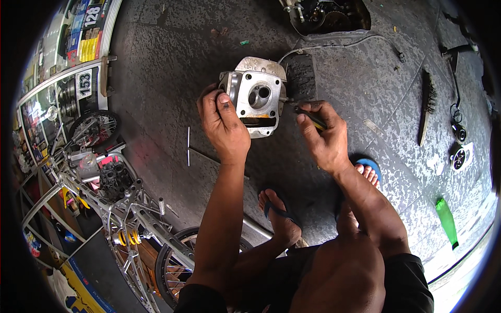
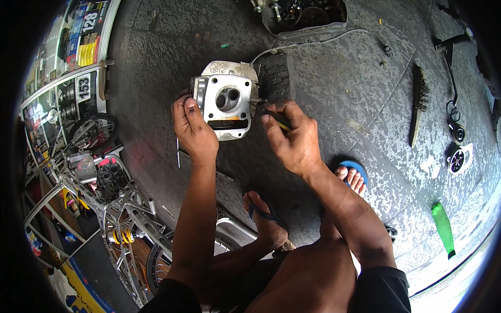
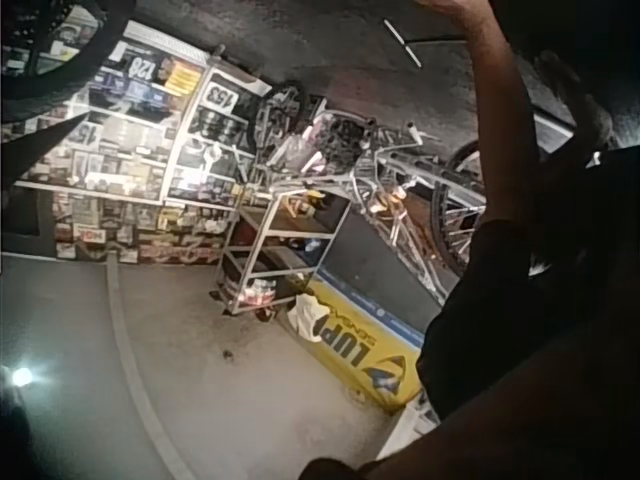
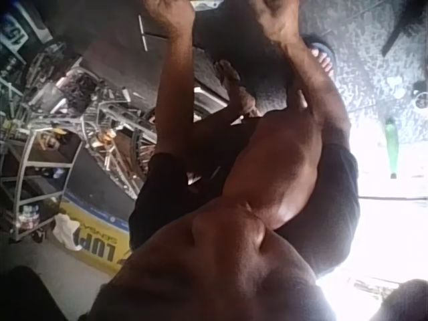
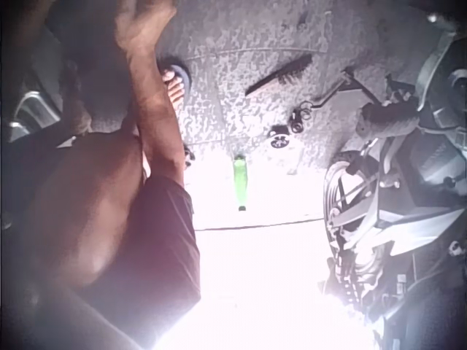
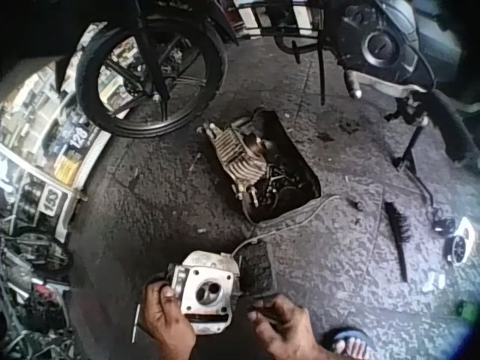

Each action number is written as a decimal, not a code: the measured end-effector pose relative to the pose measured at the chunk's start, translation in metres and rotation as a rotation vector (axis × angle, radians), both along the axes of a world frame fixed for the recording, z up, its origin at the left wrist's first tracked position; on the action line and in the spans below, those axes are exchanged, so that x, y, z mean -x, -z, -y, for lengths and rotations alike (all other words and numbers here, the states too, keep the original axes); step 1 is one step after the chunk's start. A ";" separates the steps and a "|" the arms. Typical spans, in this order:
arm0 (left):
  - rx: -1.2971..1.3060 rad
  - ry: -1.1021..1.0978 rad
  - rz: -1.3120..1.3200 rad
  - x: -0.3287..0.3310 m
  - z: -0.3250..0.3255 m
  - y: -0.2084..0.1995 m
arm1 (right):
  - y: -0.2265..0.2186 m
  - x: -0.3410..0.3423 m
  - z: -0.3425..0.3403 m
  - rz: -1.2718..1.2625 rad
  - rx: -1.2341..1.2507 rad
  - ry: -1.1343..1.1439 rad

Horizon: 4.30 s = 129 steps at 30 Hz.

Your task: The person brushes the exterior of a metal engine component with a wire brush, uses a small tool to scrape the inner circular opening, and затем applies a white lubricant to a smaller cylindrical part.

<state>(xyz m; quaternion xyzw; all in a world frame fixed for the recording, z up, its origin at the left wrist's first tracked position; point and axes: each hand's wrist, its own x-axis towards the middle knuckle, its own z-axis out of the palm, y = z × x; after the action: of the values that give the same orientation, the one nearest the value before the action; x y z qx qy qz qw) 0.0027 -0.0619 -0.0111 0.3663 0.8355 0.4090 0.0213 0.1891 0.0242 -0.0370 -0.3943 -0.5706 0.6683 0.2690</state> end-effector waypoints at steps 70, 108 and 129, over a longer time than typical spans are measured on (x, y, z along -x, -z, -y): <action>0.105 -0.143 0.720 0.073 -0.055 -0.048 | 0.000 0.079 -0.033 -0.145 -0.156 -0.104; 0.087 -0.003 0.204 0.018 -0.028 -0.031 | -0.013 0.034 0.000 -0.027 -0.112 -0.075; 0.035 -0.054 0.238 0.008 -0.023 -0.023 | 0.025 -0.108 -0.042 0.429 -0.501 -0.314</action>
<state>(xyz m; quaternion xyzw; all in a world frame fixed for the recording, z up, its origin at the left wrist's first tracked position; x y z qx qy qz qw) -0.0048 -0.0384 0.0115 0.2922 0.8436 0.4355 0.1154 0.2969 0.0667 -0.0619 -0.3549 -0.8135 0.4432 0.1256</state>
